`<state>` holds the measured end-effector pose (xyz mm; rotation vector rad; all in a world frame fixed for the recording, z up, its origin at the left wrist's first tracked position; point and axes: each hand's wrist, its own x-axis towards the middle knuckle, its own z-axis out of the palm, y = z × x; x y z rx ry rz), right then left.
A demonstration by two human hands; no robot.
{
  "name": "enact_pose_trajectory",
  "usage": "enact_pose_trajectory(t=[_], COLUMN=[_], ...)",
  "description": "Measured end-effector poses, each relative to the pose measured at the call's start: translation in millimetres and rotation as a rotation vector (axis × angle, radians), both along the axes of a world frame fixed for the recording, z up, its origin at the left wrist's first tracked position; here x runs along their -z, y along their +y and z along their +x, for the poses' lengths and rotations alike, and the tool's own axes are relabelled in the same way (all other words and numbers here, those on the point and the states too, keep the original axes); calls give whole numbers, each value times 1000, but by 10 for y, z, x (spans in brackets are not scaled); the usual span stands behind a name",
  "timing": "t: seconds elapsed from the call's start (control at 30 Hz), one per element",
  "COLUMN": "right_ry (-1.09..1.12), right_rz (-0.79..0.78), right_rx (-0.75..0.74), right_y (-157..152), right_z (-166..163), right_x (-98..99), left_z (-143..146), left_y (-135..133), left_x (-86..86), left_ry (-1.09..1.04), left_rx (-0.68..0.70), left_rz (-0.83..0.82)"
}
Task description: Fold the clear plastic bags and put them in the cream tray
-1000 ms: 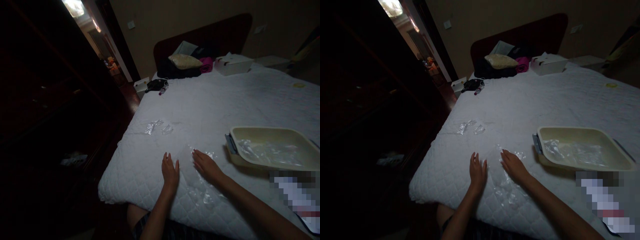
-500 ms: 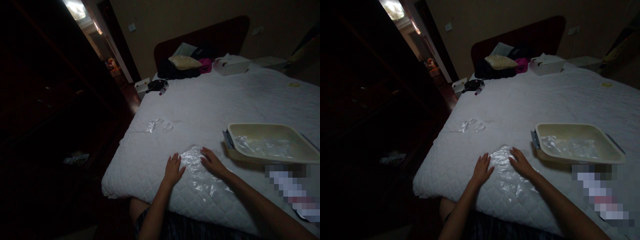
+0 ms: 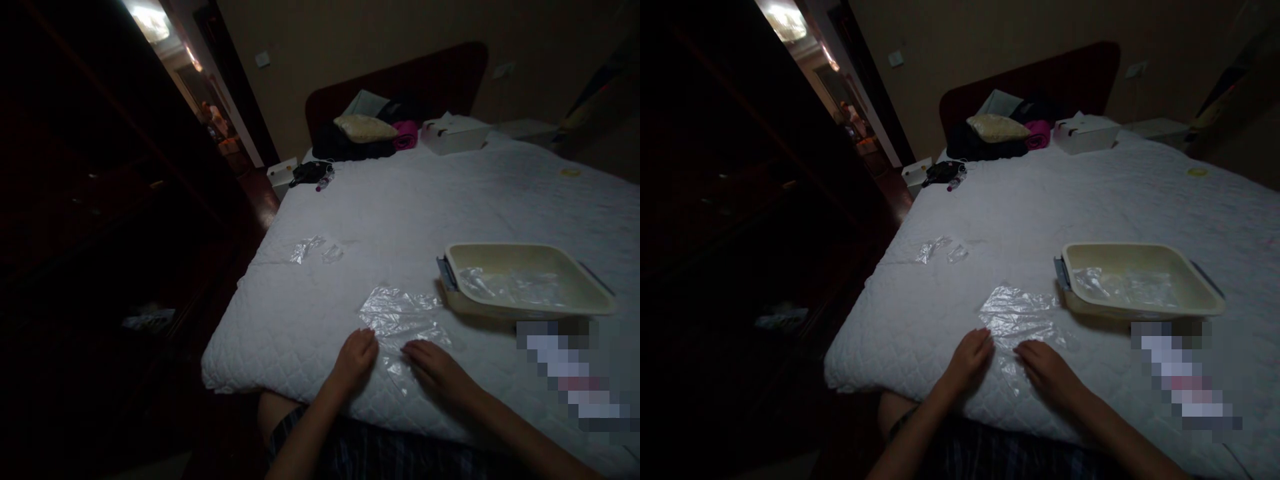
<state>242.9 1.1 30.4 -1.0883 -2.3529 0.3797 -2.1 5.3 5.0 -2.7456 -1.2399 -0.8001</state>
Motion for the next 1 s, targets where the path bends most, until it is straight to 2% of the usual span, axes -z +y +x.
enact_pose_trajectory(t=[0.1, 0.2, 0.43, 0.77, 1.0], right_ry=[-84, -126, -104, 14, 244], right_rz=[102, 207, 233, -103, -336], right_rx=[-82, -115, -102, -17, 212], right_y=[-229, -275, -208, -289, -149], right_z=[-104, -178, -263, -244, -255], right_x=[105, 177, 130, 22, 130], left_z=[86, 125, 157, 141, 124], left_y=[-150, -177, -108, -181, -212], left_x=[112, 187, 86, 11, 54], left_ry=[3, -15, 31, 25, 39], left_rx=[77, 61, 51, 81, 60], left_rz=[-10, -32, -77, -96, -106])
